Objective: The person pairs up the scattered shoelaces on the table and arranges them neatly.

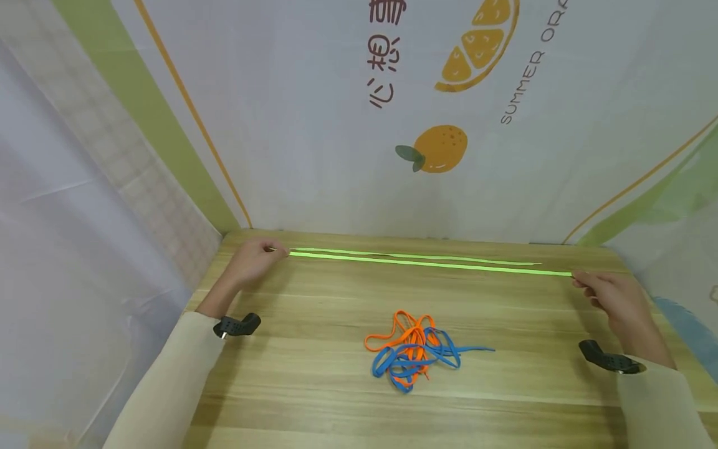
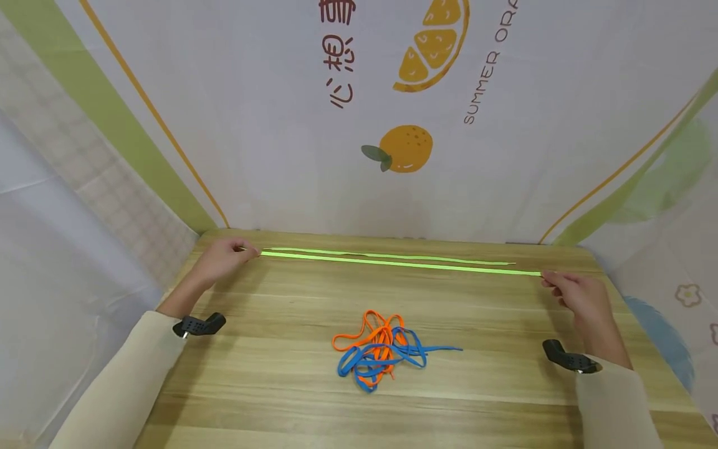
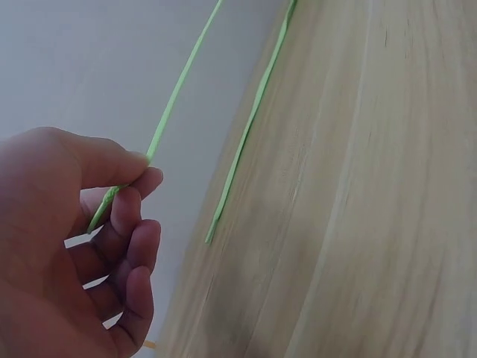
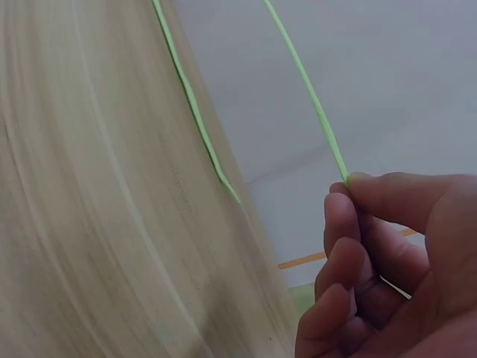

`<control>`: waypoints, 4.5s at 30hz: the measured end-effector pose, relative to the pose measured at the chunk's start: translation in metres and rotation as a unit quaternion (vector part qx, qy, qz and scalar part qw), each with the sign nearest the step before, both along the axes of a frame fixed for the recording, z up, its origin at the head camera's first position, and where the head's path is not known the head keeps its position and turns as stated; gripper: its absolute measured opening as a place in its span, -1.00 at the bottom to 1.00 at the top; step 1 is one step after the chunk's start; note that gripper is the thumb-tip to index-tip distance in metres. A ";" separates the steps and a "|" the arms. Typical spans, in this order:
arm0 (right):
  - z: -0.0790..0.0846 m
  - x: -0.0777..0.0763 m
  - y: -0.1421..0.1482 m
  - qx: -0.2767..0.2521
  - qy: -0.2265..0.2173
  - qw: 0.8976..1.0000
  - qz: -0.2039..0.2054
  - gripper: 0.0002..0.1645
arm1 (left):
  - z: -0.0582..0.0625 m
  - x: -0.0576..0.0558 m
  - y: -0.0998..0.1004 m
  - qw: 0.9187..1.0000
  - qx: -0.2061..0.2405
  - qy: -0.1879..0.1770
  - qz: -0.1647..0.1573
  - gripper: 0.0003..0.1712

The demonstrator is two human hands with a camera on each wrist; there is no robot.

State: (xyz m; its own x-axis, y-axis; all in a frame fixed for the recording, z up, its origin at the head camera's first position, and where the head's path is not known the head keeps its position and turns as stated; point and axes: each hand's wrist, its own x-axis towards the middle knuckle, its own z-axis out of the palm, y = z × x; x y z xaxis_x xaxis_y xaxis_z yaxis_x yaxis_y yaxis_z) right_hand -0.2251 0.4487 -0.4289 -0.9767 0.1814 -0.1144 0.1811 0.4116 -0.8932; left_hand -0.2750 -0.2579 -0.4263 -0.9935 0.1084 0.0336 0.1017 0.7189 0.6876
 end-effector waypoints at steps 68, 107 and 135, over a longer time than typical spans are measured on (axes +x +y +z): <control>-0.036 -0.073 -0.034 0.272 -0.048 0.961 -0.015 -0.34 | -0.098 -0.113 -0.014 0.990 -0.111 -0.044 0.069 -0.65; -0.017 -0.047 -0.029 0.171 -0.034 0.983 -0.065 -0.25 | -0.031 -0.040 -0.012 0.995 -0.063 -0.031 0.074 -0.37; 0.044 0.031 -0.178 0.181 0.163 0.962 0.124 -0.73 | 0.046 0.058 0.125 0.991 0.070 0.095 -0.070 -0.73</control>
